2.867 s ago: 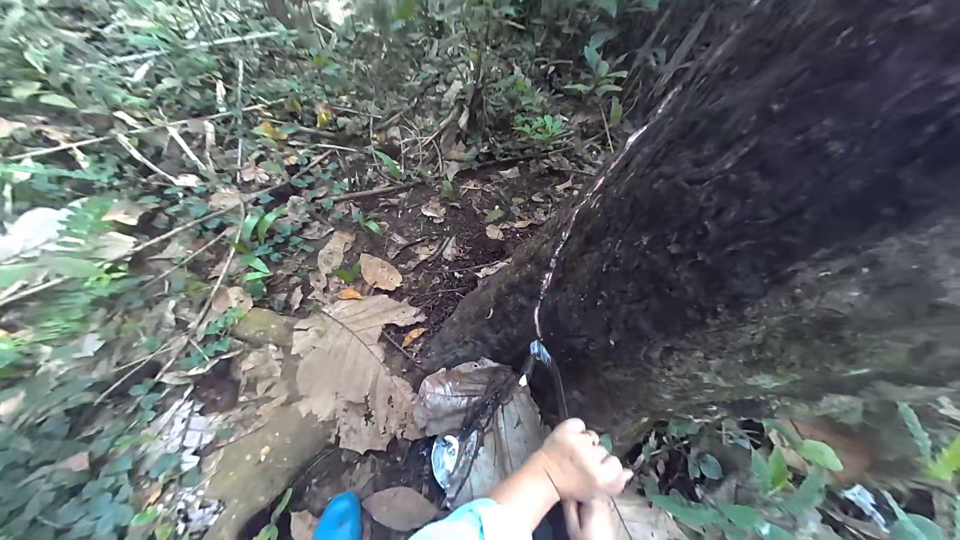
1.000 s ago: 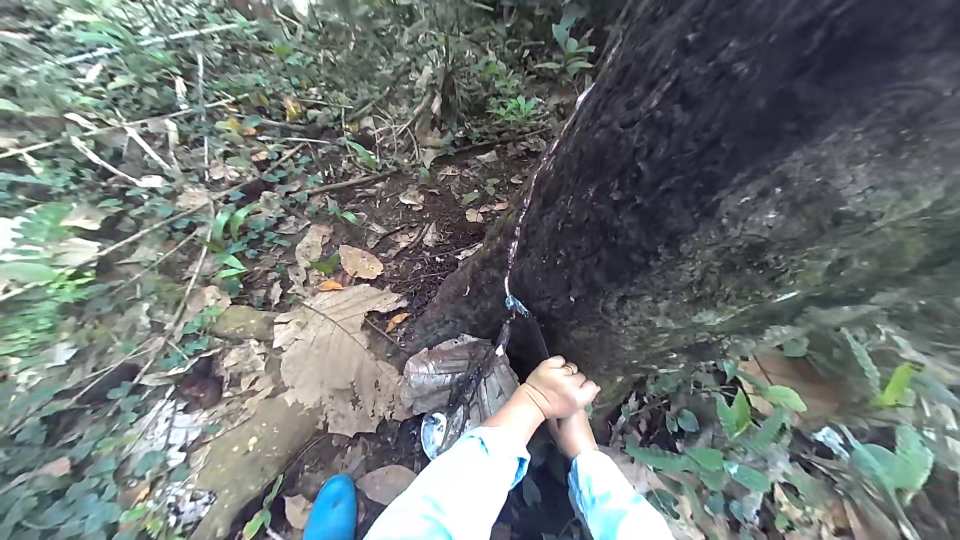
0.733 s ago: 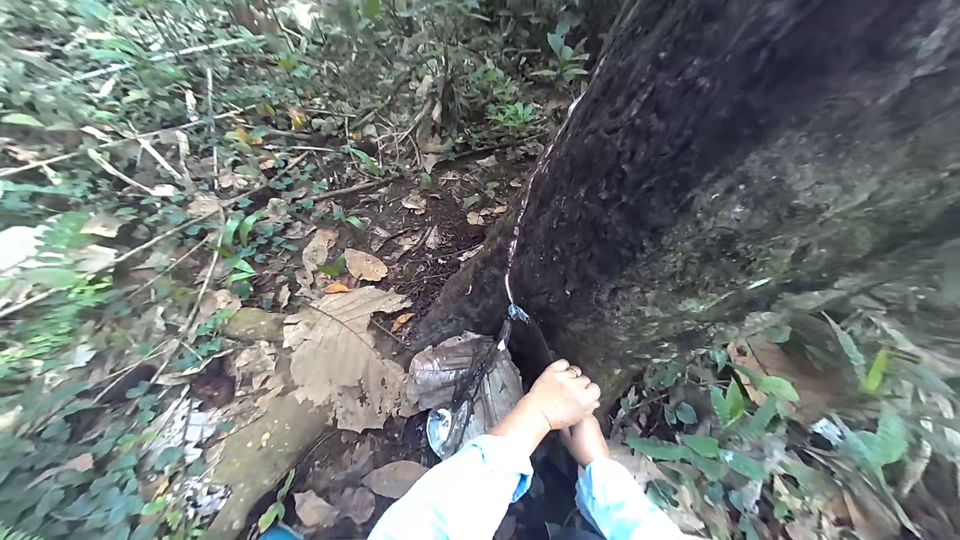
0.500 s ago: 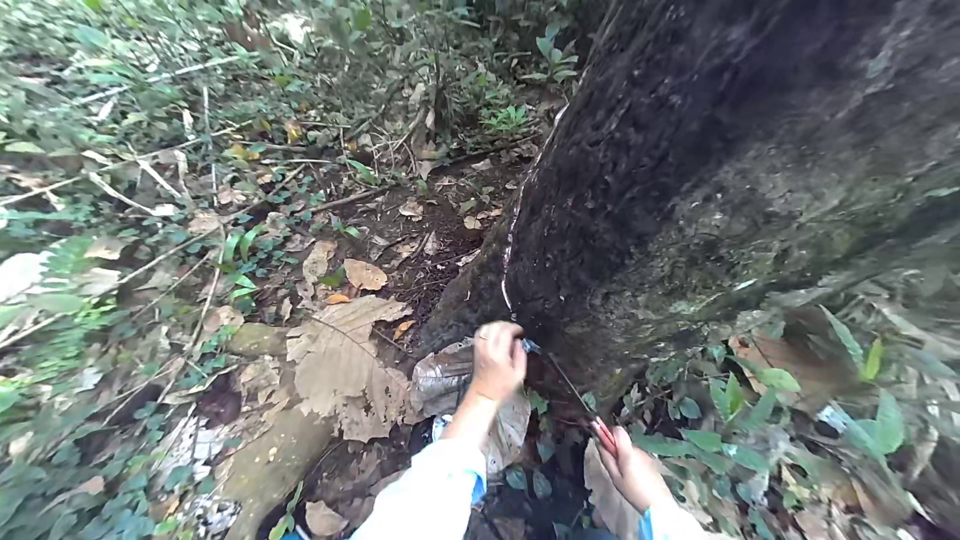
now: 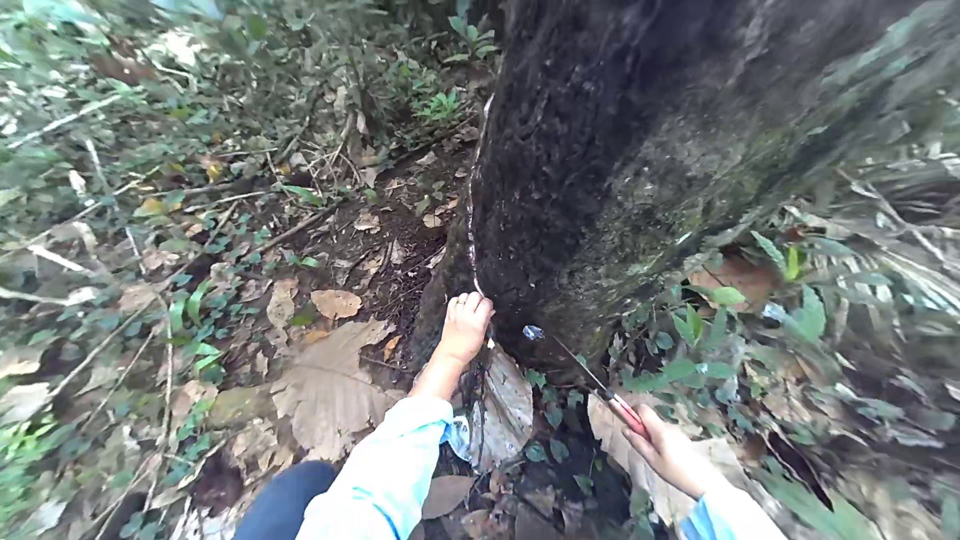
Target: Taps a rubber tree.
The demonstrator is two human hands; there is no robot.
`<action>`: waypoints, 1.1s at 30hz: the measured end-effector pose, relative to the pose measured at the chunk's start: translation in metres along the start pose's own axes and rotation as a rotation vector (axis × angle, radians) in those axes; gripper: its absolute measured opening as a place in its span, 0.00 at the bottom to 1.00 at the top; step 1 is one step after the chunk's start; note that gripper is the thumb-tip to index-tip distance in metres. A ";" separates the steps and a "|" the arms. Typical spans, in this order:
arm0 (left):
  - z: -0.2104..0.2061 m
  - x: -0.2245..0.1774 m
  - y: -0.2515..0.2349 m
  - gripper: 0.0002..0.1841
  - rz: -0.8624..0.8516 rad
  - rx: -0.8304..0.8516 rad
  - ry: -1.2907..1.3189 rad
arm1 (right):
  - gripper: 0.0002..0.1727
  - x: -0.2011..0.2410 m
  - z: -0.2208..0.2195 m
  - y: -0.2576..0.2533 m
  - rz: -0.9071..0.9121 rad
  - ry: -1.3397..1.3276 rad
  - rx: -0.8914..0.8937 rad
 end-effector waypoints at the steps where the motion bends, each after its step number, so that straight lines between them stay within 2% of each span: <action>1: 0.005 -0.001 -0.003 0.08 0.078 0.028 0.085 | 0.23 0.002 0.003 0.012 -0.012 -0.035 -0.019; 6: 0.034 -0.001 -0.018 0.12 0.571 0.027 0.579 | 0.25 0.035 0.013 0.063 0.015 -0.173 -0.088; 9: 0.054 0.006 -0.025 0.09 0.747 -0.096 0.876 | 0.26 0.059 0.018 0.089 0.054 -0.173 -0.146; 11: 0.070 0.016 -0.031 0.06 0.807 -0.231 1.084 | 0.26 0.075 0.022 0.103 0.082 -0.140 -0.204; 13: 0.082 0.021 -0.039 0.08 0.878 -0.319 1.230 | 0.27 0.096 0.031 0.112 0.064 -0.115 -0.196; 15: 0.089 0.022 -0.045 0.08 0.902 -0.294 1.270 | 0.29 0.121 0.038 0.110 -0.001 -0.117 -0.121; 18: 0.087 0.019 -0.053 0.06 0.847 -0.175 1.217 | 0.28 0.149 0.040 0.092 -0.097 -0.110 -0.007; 20: 0.080 0.015 -0.056 0.05 0.864 -0.136 1.310 | 0.28 0.163 0.037 0.080 -0.144 -0.116 0.059; 23: 0.072 0.005 -0.048 0.08 0.979 -0.093 1.494 | 0.27 0.184 0.030 0.071 -0.224 -0.178 0.090; 24: 0.070 0.003 -0.042 0.07 1.029 -0.050 1.476 | 0.27 0.192 0.027 0.070 -0.253 -0.209 0.083; 26: 0.064 0.005 -0.024 0.04 1.108 0.131 1.271 | 0.27 0.205 0.019 0.072 -0.299 -0.259 0.056; 28: 0.052 0.014 -0.003 0.13 1.140 0.421 0.962 | 0.27 0.221 0.013 0.074 -0.363 -0.298 0.052; 31: 0.037 0.022 0.014 0.15 1.101 0.770 0.686 | 0.28 0.241 0.000 0.075 -0.474 -0.248 0.048; 33: 0.038 0.023 0.014 0.14 1.058 0.913 0.673 | 0.28 0.250 -0.008 0.074 -0.535 -0.171 0.032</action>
Point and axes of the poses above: each hand's wrist, its own y-axis away from the middle knuckle, its own z-axis out of the back of the hand, x = y × z, the point moved 4 cm from there along -y, towards the middle knuckle, and after that the axes turned 13 degrees about y, right-handed, at the moved point
